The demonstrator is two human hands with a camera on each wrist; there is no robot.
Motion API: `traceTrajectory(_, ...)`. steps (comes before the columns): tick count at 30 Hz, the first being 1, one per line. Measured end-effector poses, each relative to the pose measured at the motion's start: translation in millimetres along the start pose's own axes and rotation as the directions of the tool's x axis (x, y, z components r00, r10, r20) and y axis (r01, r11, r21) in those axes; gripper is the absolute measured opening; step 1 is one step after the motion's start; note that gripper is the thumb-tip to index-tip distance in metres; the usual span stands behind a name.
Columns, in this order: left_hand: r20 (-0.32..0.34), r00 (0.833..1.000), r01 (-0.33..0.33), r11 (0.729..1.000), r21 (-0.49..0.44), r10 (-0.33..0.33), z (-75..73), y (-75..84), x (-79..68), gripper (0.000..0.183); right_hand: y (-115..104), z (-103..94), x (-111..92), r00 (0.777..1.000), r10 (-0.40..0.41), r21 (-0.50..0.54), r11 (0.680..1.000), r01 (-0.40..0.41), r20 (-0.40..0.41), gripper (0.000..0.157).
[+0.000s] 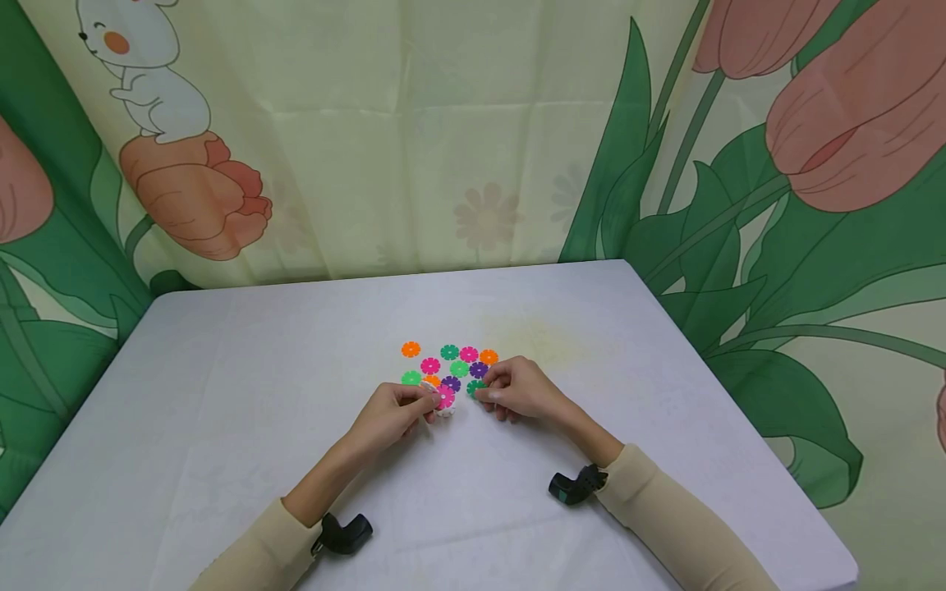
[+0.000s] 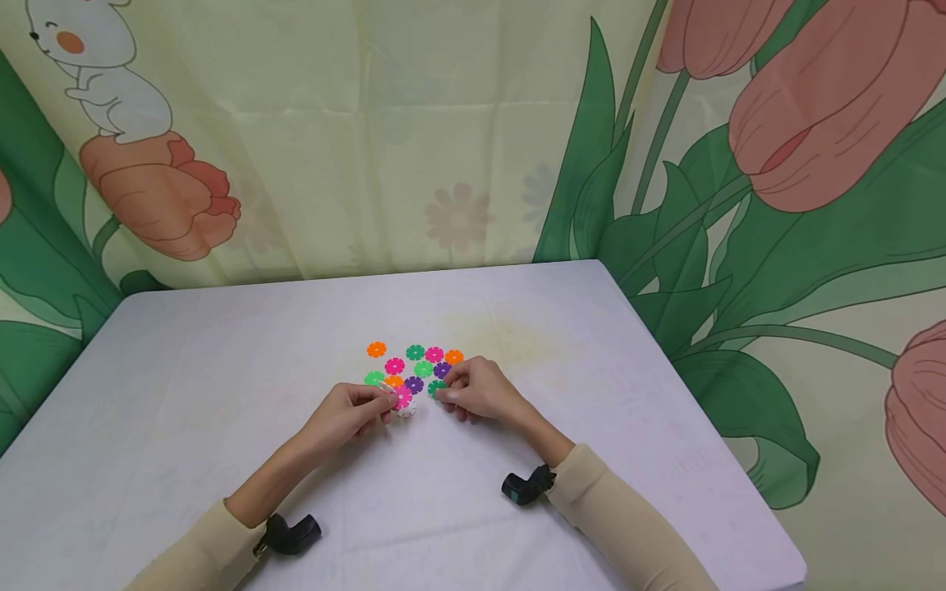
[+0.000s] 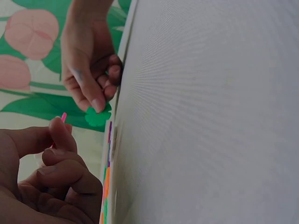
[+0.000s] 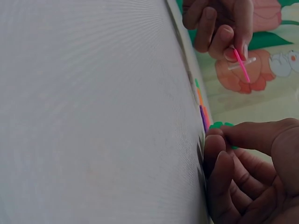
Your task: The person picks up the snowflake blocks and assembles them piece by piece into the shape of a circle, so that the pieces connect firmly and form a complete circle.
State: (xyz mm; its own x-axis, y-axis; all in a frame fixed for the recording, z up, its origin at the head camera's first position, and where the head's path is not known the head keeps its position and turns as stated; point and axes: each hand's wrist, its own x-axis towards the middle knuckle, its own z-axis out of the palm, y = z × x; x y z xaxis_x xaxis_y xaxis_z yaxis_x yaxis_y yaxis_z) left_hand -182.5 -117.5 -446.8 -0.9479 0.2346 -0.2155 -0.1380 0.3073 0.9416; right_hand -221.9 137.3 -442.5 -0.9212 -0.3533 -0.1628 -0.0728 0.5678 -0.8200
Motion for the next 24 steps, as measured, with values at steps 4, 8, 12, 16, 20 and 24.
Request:
traceTrajectory(4,-0.001,1.000,0.005,1.000,-0.004,-0.005,0.0,-0.5,0.5,0.024,-2.3,0.2,-0.8,0.999,-0.030,-0.011,0.999,0.030,0.025,0.018)
traceTrajectory(8,0.000,1.000,0.013,1.000,-0.007,-0.013,-0.1,-0.8,1.0,0.024,-4.7,0.4,-1.6,0.997,-0.060,-0.007,0.998,0.060,0.048,0.017)
traceTrajectory(12,0.003,1.000,0.019,1.000,-0.004,-0.019,0.0,-1.0,1.5,0.025,-6.1,0.9,-2.5,0.995,-0.077,0.000,0.997,0.078,0.061,0.017)
traceTrajectory(16,0.007,1.000,0.015,1.000,-0.002,-0.015,-0.2,-1.5,1.7,0.024,-6.9,1.0,-2.8,0.993,-0.102,0.001,0.995,0.102,0.067,0.017)
traceTrajectory(20,0.009,1.000,0.008,1.000,0.002,-0.008,-0.3,-1.6,1.7,0.025,-7.7,1.8,-2.1,0.989,-0.127,0.002,0.992,0.127,0.073,0.016)
traceTrajectory(24,0.003,1.000,0.013,1.000,0.002,-0.013,-0.4,-0.4,0.6,0.024,-7.2,2.1,-1.4,0.986,-0.149,0.013,0.989,0.148,0.079,0.018)
